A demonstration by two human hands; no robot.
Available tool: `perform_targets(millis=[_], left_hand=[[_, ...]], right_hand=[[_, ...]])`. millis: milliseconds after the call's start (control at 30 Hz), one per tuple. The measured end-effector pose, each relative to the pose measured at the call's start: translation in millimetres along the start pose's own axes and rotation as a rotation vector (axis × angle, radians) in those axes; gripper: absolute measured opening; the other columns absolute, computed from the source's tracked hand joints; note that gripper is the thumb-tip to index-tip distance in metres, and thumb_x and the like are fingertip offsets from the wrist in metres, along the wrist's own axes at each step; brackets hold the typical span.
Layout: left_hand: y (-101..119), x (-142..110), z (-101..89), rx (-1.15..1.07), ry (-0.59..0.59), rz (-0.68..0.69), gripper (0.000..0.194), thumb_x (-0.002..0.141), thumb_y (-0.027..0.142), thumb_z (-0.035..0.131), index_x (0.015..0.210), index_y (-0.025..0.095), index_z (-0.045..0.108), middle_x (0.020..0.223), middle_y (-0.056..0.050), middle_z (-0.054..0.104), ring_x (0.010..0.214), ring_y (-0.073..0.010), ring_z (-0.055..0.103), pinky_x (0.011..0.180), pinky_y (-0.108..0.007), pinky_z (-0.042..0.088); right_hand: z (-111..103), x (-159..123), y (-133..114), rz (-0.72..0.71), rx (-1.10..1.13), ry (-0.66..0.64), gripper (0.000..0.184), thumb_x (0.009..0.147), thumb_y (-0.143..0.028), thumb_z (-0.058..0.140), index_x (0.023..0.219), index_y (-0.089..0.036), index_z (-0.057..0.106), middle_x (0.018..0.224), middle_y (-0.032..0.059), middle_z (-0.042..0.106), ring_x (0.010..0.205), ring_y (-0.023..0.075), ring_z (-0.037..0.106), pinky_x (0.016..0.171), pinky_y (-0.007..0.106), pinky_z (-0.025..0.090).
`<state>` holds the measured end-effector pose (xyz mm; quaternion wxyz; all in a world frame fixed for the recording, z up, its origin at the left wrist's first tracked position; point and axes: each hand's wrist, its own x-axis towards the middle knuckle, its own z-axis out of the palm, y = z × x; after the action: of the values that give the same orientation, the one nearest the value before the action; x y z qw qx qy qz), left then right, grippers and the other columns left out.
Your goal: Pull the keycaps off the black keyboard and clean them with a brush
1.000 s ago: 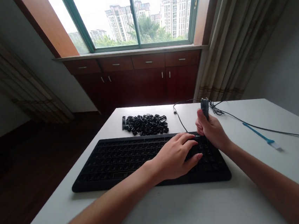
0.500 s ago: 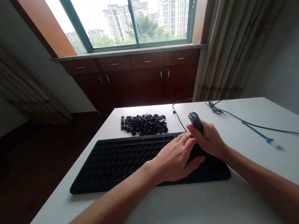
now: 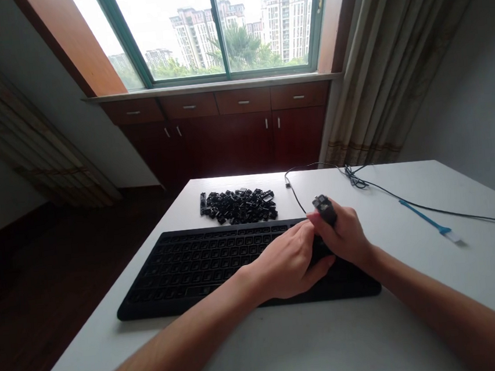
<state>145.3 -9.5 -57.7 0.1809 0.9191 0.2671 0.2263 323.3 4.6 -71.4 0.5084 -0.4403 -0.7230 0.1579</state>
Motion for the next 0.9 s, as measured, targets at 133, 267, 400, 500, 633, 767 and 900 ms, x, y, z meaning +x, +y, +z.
perform_targets(millis=[133, 267, 400, 500, 633, 767, 900], left_hand=[[0, -1, -0.2, -0.014, 0.013, 0.013, 0.05, 0.1, 0.035, 0.054, 0.142, 0.013, 0.038, 0.145, -0.018, 0.054, 0.139, -0.0271, 0.05, 0.118, -0.042, 0.043], [-1, -1, 1.3, 0.061, -0.007, 0.03, 0.042, 0.103, 0.038, 0.049, 0.14, 0.017, 0.05, 0.149, -0.016, 0.052, 0.142, -0.0277, 0.047, 0.119, -0.044, 0.043], [-3, -2, 2.3, 0.148, -0.037, 0.079, 0.042, 0.106, 0.041, 0.044, 0.141, 0.022, 0.057, 0.155, -0.013, 0.047, 0.147, -0.0302, 0.041, 0.121, -0.049, 0.04], [-4, -1, 2.7, 0.158, -0.028, 0.081, 0.044, 0.105, 0.041, 0.045, 0.14, 0.018, 0.059, 0.151, -0.014, 0.052, 0.145, -0.0303, 0.044, 0.12, -0.048, 0.042], [-7, 1, 4.8, 0.116, 0.041, 0.073, 0.036, 0.104, 0.025, 0.045, 0.133, 0.015, 0.064, 0.14, -0.013, 0.061, 0.133, -0.0258, 0.056, 0.114, -0.041, 0.05], [-13, 1, 6.5, 0.04, 0.121, 0.054, 0.034, 0.099, 0.01, 0.046, 0.123, 0.016, 0.069, 0.134, -0.01, 0.067, 0.122, -0.0227, 0.064, 0.107, -0.037, 0.055], [-23, 1, -1.0, -0.01, 0.204, 0.024, 0.029, 0.099, 0.01, 0.049, 0.113, 0.018, 0.074, 0.121, -0.006, 0.072, 0.107, -0.018, 0.071, 0.096, -0.032, 0.059]], right_hand=[[5, 10, 3, 0.286, 0.326, 0.203, 0.049, 0.096, -0.057, 0.056, 0.063, -0.023, 0.044, 0.051, -0.0043, 0.043, 0.046, 0.0112, 0.042, 0.046, 0.027, 0.037], [7, 24, 9, 0.467, 0.708, 0.465, 0.059, 0.089, -0.064, 0.063, 0.059, -0.023, 0.032, 0.051, -0.0087, 0.028, 0.04, 0.0064, 0.027, 0.036, 0.024, 0.025], [4, 31, 16, 0.57, 0.893, 0.546, 0.058, 0.084, -0.061, 0.071, 0.061, -0.022, 0.035, 0.051, -0.0102, 0.027, 0.04, 0.0044, 0.02, 0.033, 0.02, 0.019], [1, 32, 19, 0.616, 0.958, 0.568, 0.058, 0.083, -0.062, 0.072, 0.061, -0.021, 0.036, 0.05, -0.0104, 0.028, 0.04, 0.0039, 0.019, 0.032, 0.019, 0.017], [-1, 33, 17, 0.618, 0.965, 0.572, 0.059, 0.082, -0.063, 0.072, 0.061, -0.021, 0.037, 0.05, -0.0103, 0.03, 0.039, 0.0039, 0.02, 0.032, 0.019, 0.018], [-3, 33, 15, 0.629, 0.945, 0.55, 0.056, 0.083, -0.062, 0.071, 0.062, -0.021, 0.039, 0.05, -0.0098, 0.032, 0.04, 0.0043, 0.022, 0.032, 0.018, 0.02], [-5, 33, 14, 0.65, 0.937, 0.532, 0.053, 0.085, -0.058, 0.071, 0.063, -0.021, 0.041, 0.05, -0.0097, 0.032, 0.039, 0.0046, 0.022, 0.032, 0.018, 0.021]])
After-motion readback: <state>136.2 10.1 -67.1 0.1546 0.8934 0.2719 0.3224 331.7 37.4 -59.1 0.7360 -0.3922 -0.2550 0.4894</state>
